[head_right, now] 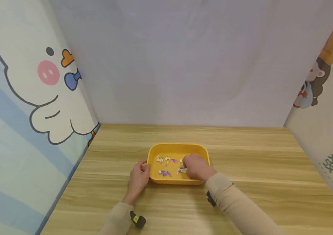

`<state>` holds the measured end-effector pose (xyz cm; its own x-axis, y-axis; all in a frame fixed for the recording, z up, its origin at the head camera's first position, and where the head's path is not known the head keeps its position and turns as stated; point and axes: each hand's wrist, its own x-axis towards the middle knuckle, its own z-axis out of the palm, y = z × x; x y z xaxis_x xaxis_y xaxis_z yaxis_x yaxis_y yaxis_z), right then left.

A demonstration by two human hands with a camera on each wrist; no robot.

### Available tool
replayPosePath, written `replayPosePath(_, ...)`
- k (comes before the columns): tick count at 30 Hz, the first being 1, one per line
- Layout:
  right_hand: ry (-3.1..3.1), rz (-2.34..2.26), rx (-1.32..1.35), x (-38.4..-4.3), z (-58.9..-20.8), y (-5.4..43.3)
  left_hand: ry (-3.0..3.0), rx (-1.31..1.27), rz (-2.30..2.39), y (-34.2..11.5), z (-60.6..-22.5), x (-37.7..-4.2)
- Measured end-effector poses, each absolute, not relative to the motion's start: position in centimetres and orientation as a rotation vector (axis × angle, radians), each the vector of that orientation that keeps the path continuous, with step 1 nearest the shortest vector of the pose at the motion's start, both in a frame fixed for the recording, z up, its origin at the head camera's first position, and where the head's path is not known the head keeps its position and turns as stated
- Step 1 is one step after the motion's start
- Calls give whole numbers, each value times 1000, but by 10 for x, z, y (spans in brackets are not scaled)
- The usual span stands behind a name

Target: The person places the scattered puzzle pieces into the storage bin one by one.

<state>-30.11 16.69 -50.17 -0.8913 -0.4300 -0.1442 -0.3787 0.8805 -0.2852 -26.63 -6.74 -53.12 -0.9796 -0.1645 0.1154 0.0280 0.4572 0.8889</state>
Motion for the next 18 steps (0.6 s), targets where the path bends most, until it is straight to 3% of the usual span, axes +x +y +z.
replayPosePath(18, 2908, -461, -679, -300, -499, 171, -2533, 134, -1540, -75, -541, -275)
